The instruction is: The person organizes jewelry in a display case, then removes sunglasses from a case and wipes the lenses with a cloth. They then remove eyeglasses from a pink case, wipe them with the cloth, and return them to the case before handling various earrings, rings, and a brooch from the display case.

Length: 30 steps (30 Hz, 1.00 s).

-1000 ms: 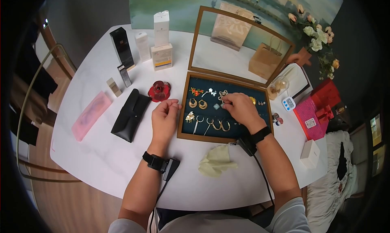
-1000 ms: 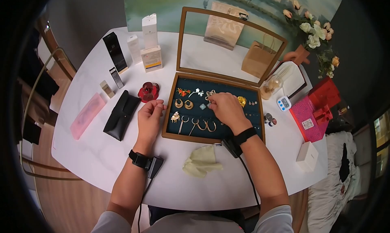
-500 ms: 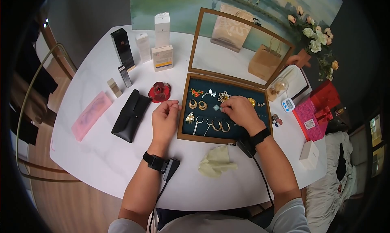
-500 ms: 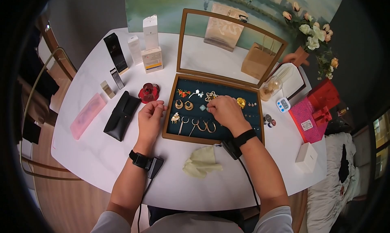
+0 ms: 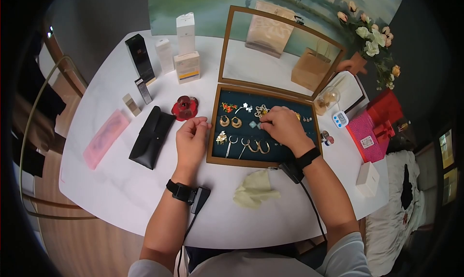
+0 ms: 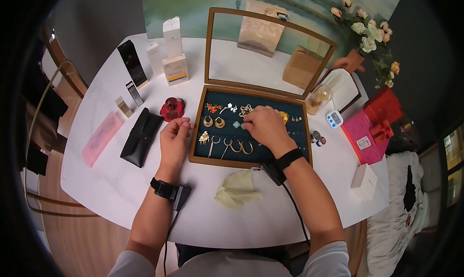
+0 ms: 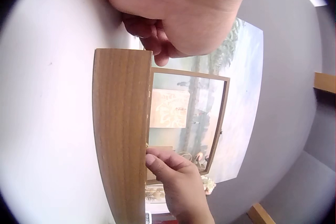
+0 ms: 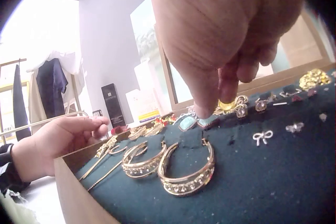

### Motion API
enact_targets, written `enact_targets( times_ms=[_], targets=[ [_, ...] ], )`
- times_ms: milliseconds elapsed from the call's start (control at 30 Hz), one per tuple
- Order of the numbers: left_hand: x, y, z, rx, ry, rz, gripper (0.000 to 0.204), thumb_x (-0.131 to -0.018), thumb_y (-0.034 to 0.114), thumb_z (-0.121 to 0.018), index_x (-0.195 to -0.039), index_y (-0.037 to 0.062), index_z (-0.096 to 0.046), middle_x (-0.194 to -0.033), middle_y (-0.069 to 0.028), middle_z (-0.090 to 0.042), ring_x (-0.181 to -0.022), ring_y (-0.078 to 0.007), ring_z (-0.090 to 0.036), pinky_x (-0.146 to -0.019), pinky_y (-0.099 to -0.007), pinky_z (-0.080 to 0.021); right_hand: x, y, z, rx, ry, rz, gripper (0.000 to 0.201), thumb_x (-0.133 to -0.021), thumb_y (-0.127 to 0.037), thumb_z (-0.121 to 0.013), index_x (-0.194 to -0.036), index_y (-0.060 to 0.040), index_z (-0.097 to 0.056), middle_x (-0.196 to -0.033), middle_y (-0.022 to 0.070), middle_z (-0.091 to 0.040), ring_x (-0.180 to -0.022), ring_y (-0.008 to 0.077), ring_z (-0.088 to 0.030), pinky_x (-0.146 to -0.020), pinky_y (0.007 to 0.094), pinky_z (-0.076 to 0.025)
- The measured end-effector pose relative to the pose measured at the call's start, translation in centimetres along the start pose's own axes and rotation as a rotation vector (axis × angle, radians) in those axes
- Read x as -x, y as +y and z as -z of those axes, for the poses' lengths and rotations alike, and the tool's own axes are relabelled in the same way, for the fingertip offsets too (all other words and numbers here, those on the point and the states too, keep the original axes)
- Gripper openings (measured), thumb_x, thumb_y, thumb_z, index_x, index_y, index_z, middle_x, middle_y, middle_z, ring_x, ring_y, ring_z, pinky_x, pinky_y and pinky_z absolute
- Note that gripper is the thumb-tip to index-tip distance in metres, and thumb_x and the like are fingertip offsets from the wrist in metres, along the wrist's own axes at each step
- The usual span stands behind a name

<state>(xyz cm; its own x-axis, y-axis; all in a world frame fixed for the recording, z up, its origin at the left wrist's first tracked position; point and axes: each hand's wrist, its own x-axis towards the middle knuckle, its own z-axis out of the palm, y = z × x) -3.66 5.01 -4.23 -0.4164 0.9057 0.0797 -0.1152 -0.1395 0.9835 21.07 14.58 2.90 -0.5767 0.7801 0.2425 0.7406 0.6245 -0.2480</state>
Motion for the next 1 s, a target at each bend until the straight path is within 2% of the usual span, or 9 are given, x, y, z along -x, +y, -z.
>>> enact_targets(
  times_ms=[333,400,467,667,700,733,833,933,1000],
  targets=[
    [-0.1,-0.3,0.0,-0.035,0.013,-0.063,0.018,-0.099,0.012,-0.059,-0.108,-0.0028,-0.066,-0.090,-0.0028,-0.070,-0.073,-0.0038,-0.055,-0.066,-0.0194,-0.045,0.2,0.3,-0.7,-0.035,0.033,0.020,0.009,-0.080,-0.017,-0.074,-0.086,-0.0115,-0.078,-0.090,0.0080,-0.069,-0.090,0.0309,-0.063,-0.080,0.0435,-0.049],
    [-0.1,-0.2,0.2,-0.033,-0.002,-0.022,0.019,-0.098,0.012,-0.059,-0.109,-0.0013,-0.066,-0.094,-0.0038,-0.071,-0.084,-0.0068,-0.060,-0.075,-0.0215,-0.047,0.5,0.1,0.6,-0.058,0.074,0.010,0.009,-0.081,-0.016,-0.073,-0.086,-0.0103,-0.077,-0.089,0.0085,-0.069,-0.090,0.0308,-0.063,-0.079,0.0430,-0.049],
    [0.0,0.1,0.2,-0.027,-0.002,-0.021,0.019,-0.098,0.012,-0.059,-0.109,-0.0014,-0.066,-0.094,-0.0038,-0.071,-0.083,-0.0068,-0.060,-0.075,-0.0214,-0.047,1.3,-0.2,2.3,-0.082,0.113,-0.005,0.009,-0.081,-0.015,-0.073,-0.087,-0.0091,-0.077,-0.088,0.0089,-0.069,-0.089,0.0306,-0.063,-0.078,0.0426,-0.049],
    [0.0,-0.1,0.0,-0.029,-0.014,-0.031,0.018,-0.098,0.012,-0.060,-0.108,-0.0014,-0.067,-0.093,-0.0030,-0.070,-0.082,-0.0062,-0.058,-0.075,-0.0209,-0.046,6.7,-0.7,5.9,-0.262,0.239,-0.199,0.010,-0.081,-0.008,-0.074,-0.089,-0.0022,-0.074,-0.083,0.0116,-0.067,-0.079,0.0307,-0.064,-0.071,0.0372,-0.050],
    [0.0,-0.1,0.1,-0.035,-0.017,-0.025,0.019,-0.098,0.012,-0.060,-0.109,-0.0015,-0.066,-0.094,-0.0032,-0.070,-0.082,-0.0063,-0.058,-0.075,-0.0209,-0.046,7.7,-0.7,6.2,-0.194,0.276,-0.206,0.012,-0.083,-0.008,-0.073,-0.092,-0.0006,-0.074,-0.083,0.0119,-0.067,-0.074,0.0275,-0.064,-0.068,0.0346,-0.050],
    [0.0,0.0,0.1,-0.041,-0.021,-0.019,0.019,-0.098,0.013,-0.060,-0.109,-0.0016,-0.066,-0.095,-0.0035,-0.070,-0.082,-0.0064,-0.058,-0.076,-0.0209,-0.046,8.6,-0.2,6.1,-0.198,0.285,-0.206,0.012,-0.083,-0.008,-0.073,-0.092,-0.0006,-0.074,-0.083,0.0119,-0.067,-0.074,0.0275,-0.064,-0.068,0.0346,-0.050],
    [-0.1,-0.5,0.2,-0.039,-0.030,-0.044,0.020,-0.098,0.013,-0.060,-0.110,-0.0017,-0.065,-0.097,-0.0031,-0.070,-0.084,-0.0065,-0.059,-0.077,-0.0214,-0.047,11.2,2.4,5.2,-0.321,0.541,-0.453,0.016,-0.089,-0.012,-0.071,-0.097,0.0012,-0.072,-0.084,0.0095,-0.066,-0.071,0.0169,-0.060,-0.067,0.0296,-0.049],
    [-0.2,-0.8,0.5,-0.095,-0.047,-0.044,0.021,-0.098,0.013,-0.061,-0.113,-0.0019,-0.063,-0.101,-0.0038,-0.068,-0.087,-0.0072,-0.060,-0.080,-0.0223,-0.048,13.3,5.9,3.7,-0.352,0.665,-0.574,0.018,-0.091,-0.015,-0.069,-0.096,0.0021,-0.072,-0.084,0.0093,-0.065,-0.072,0.0161,-0.060,-0.068,0.0284,-0.048],
    [0.0,-0.4,0.2,-0.109,-0.027,-0.054,0.023,-0.098,0.013,-0.062,-0.115,-0.0022,-0.063,-0.104,-0.0042,-0.068,-0.089,-0.0078,-0.060,-0.081,-0.0228,-0.048,14.4,7.1,3.2,-0.385,0.650,-0.630,0.021,-0.093,-0.018,-0.067,-0.095,0.0026,-0.071,-0.084,0.0088,-0.065,-0.073,0.0147,-0.059,-0.069,0.0277,-0.048]
  ],
)
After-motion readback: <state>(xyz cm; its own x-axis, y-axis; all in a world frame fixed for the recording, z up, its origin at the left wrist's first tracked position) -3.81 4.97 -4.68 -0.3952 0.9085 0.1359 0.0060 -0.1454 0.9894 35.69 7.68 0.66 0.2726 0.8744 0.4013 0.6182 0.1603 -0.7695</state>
